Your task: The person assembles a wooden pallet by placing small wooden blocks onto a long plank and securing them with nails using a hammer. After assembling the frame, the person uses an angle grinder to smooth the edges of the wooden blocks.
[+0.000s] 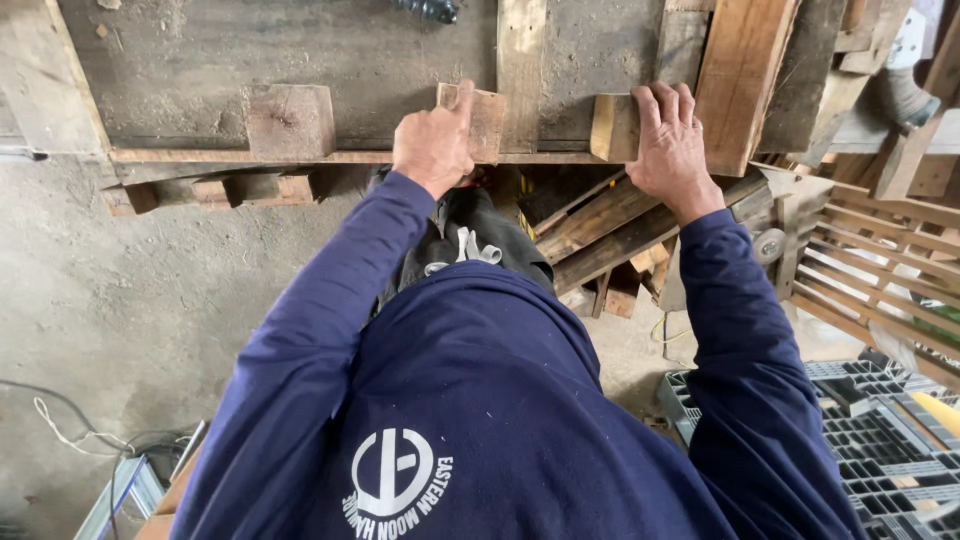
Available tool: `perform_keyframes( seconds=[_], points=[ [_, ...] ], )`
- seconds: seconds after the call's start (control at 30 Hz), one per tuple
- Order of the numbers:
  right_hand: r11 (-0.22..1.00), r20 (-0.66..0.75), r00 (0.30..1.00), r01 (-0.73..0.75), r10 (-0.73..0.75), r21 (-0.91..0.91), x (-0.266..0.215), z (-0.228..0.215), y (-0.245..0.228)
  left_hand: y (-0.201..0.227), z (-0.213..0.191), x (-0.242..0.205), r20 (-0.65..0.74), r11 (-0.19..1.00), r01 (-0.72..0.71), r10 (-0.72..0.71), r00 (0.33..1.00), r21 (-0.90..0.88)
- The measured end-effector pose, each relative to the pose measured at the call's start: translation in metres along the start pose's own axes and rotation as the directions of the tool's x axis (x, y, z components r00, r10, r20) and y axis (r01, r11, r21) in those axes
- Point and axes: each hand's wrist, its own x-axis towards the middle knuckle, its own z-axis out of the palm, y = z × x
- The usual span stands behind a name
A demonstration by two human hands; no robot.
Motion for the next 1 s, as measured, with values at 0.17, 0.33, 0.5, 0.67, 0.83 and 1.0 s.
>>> perform_keyframes(
  seconds=[0.17, 0.33, 0.5, 0.67, 0.83, 1.0],
  points=[
    [1.0, -0.049, 0.999, -0.014, 0.013, -0.019, 0.007, 0.009, -0.004, -0.001, 0.011, -0.008, 0.051, 0.997, 0.025, -0.029, 0.998, 0.068],
    [0.999, -0.069, 0.998, 0.003, -0.006, -0.046, 0.0, 0.016, -0.001, -0.003, 0.015, 0.009, -0.007, 0.996, -0.014, 0.015, 1.0, 0.085],
    [0.997, -0.049, 0.999, -0.022, 0.018, -0.068, -0.002, 0.013, 0.003, 0.001, 0.003, 0.014, 0.079, 0.998, -0.047, 0.043, 0.996, 0.043],
    [0.994, -0.082, 0.996, -0.029, 0.02, -0.104, -0.001, 0.029, 0.005, -0.015, 0.01, 0.004, -0.172, 0.99, -0.138, 0.134, 0.976, -0.014],
    [0.99, -0.027, 0.999, -0.051, 0.048, -0.134, -0.002, 0.016, -0.003, -0.01, 0.002, 0.0, 0.017, 0.994, -0.105, 0.106, 0.994, -0.043],
    [0.996, -0.059, 0.997, -0.059, 0.055, -0.073, -0.007, -0.018, -0.056, -0.052, 0.008, -0.026, -0.332, 0.705, -0.108, -0.188, 0.924, -0.7]
  ],
)
